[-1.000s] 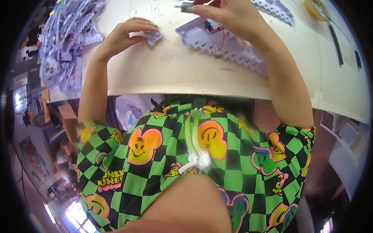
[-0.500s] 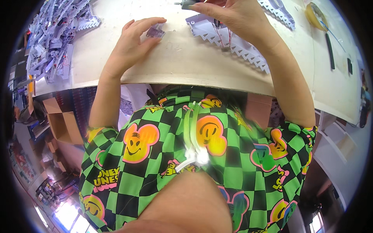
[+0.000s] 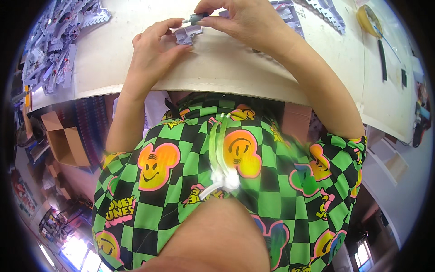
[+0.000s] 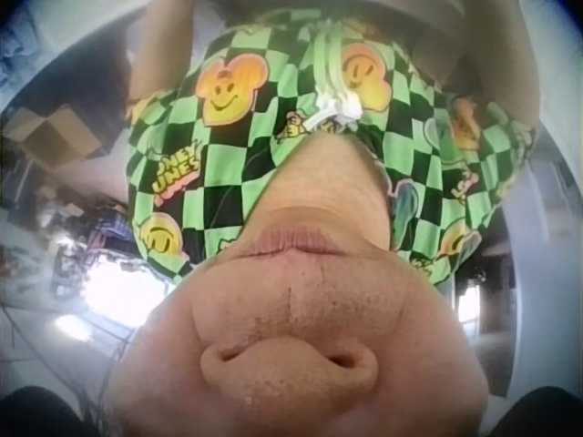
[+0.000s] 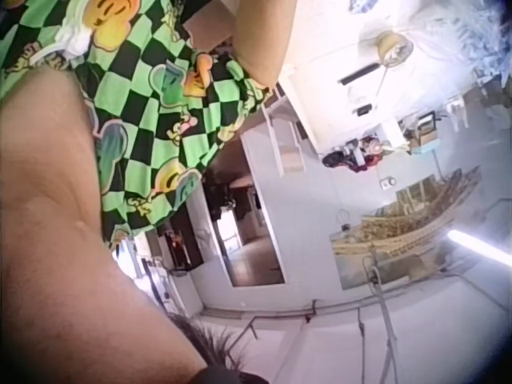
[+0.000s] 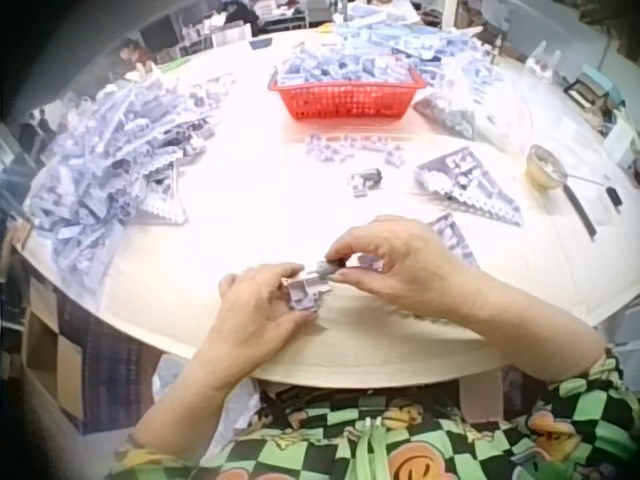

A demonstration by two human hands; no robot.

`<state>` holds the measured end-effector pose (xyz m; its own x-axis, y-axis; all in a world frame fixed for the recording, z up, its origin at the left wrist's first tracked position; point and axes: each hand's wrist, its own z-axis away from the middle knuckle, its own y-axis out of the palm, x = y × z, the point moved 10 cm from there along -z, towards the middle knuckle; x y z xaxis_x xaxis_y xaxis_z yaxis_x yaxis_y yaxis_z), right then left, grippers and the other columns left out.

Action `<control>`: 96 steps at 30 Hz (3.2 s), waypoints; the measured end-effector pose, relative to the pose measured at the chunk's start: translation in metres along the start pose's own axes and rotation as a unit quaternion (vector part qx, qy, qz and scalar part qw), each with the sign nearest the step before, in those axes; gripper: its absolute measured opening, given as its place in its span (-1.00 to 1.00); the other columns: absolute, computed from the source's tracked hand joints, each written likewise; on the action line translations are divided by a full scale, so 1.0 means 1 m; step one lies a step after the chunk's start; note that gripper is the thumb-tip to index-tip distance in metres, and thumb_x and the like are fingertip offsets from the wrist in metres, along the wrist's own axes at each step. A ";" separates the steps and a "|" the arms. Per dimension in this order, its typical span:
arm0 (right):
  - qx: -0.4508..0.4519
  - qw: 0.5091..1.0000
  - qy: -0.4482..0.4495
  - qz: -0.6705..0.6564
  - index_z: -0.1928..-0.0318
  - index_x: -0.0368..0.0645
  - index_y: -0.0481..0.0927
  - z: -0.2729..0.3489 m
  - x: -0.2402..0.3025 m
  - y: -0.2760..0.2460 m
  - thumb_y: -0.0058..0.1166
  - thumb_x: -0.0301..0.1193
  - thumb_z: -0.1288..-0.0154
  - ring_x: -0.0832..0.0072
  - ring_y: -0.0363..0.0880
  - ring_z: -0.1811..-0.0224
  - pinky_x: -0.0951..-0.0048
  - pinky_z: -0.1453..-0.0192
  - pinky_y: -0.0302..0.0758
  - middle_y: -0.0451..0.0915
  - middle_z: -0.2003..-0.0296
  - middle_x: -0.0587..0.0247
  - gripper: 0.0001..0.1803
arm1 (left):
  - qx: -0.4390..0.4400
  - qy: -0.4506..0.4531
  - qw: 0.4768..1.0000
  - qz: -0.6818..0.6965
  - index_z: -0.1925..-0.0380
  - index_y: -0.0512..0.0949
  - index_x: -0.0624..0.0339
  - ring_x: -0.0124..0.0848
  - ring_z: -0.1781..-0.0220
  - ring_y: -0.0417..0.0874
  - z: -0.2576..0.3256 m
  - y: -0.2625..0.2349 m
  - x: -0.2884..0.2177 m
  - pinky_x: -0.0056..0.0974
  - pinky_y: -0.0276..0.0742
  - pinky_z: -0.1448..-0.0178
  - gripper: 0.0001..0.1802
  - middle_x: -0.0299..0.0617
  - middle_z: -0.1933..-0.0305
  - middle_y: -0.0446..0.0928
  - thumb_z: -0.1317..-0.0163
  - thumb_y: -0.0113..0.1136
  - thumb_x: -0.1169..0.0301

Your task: The person assembles plastic toy parts by applying glue from a container with a brush to the components, then fitting them together at a workbench.

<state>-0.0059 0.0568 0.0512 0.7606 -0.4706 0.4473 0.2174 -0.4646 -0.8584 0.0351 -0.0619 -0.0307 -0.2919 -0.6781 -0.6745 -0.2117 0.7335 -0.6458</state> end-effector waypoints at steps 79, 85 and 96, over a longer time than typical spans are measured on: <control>-0.318 0.923 0.198 -0.087 0.00 -0.23 0.64 0.115 -0.158 -0.124 0.12 -0.42 -0.33 0.61 0.61 0.15 0.56 0.05 0.51 0.69 0.16 0.28 -0.72 | 0.006 0.183 0.968 -0.171 0.06 0.67 -0.08 -0.26 -0.09 0.55 -0.123 -0.003 -0.051 -0.10 0.20 -0.18 -0.69 -0.26 0.03 0.64 -0.17 0.29 0.24; -0.299 0.935 0.190 0.001 0.00 -0.14 0.65 0.097 -0.167 -0.135 0.10 -0.28 -0.29 0.41 0.67 0.14 0.42 0.02 0.53 0.71 0.16 0.21 -0.67 | 0.053 0.196 0.948 -0.244 0.10 0.70 -0.09 -0.19 -0.01 0.60 -0.206 0.067 -0.057 0.01 0.22 -0.13 -0.70 -0.17 0.14 0.68 -0.20 0.22 0.17; -0.107 0.939 0.312 0.094 0.03 -0.11 0.64 0.095 -0.158 -0.107 0.17 -0.34 -0.22 0.47 0.56 0.36 0.40 0.25 0.47 0.66 0.34 0.27 -0.69 | 0.180 0.263 0.946 -0.065 0.21 0.73 0.05 -0.30 0.30 0.72 -0.188 0.099 -0.085 -0.31 0.56 0.16 -0.80 -0.11 0.29 0.70 -0.17 0.28 0.33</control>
<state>-0.0911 0.2519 0.0482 0.2520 -0.8762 0.4109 -0.0637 -0.4387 -0.8964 -0.1361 0.0772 0.0299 -0.7287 -0.5760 -0.3705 0.0251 0.5182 -0.8549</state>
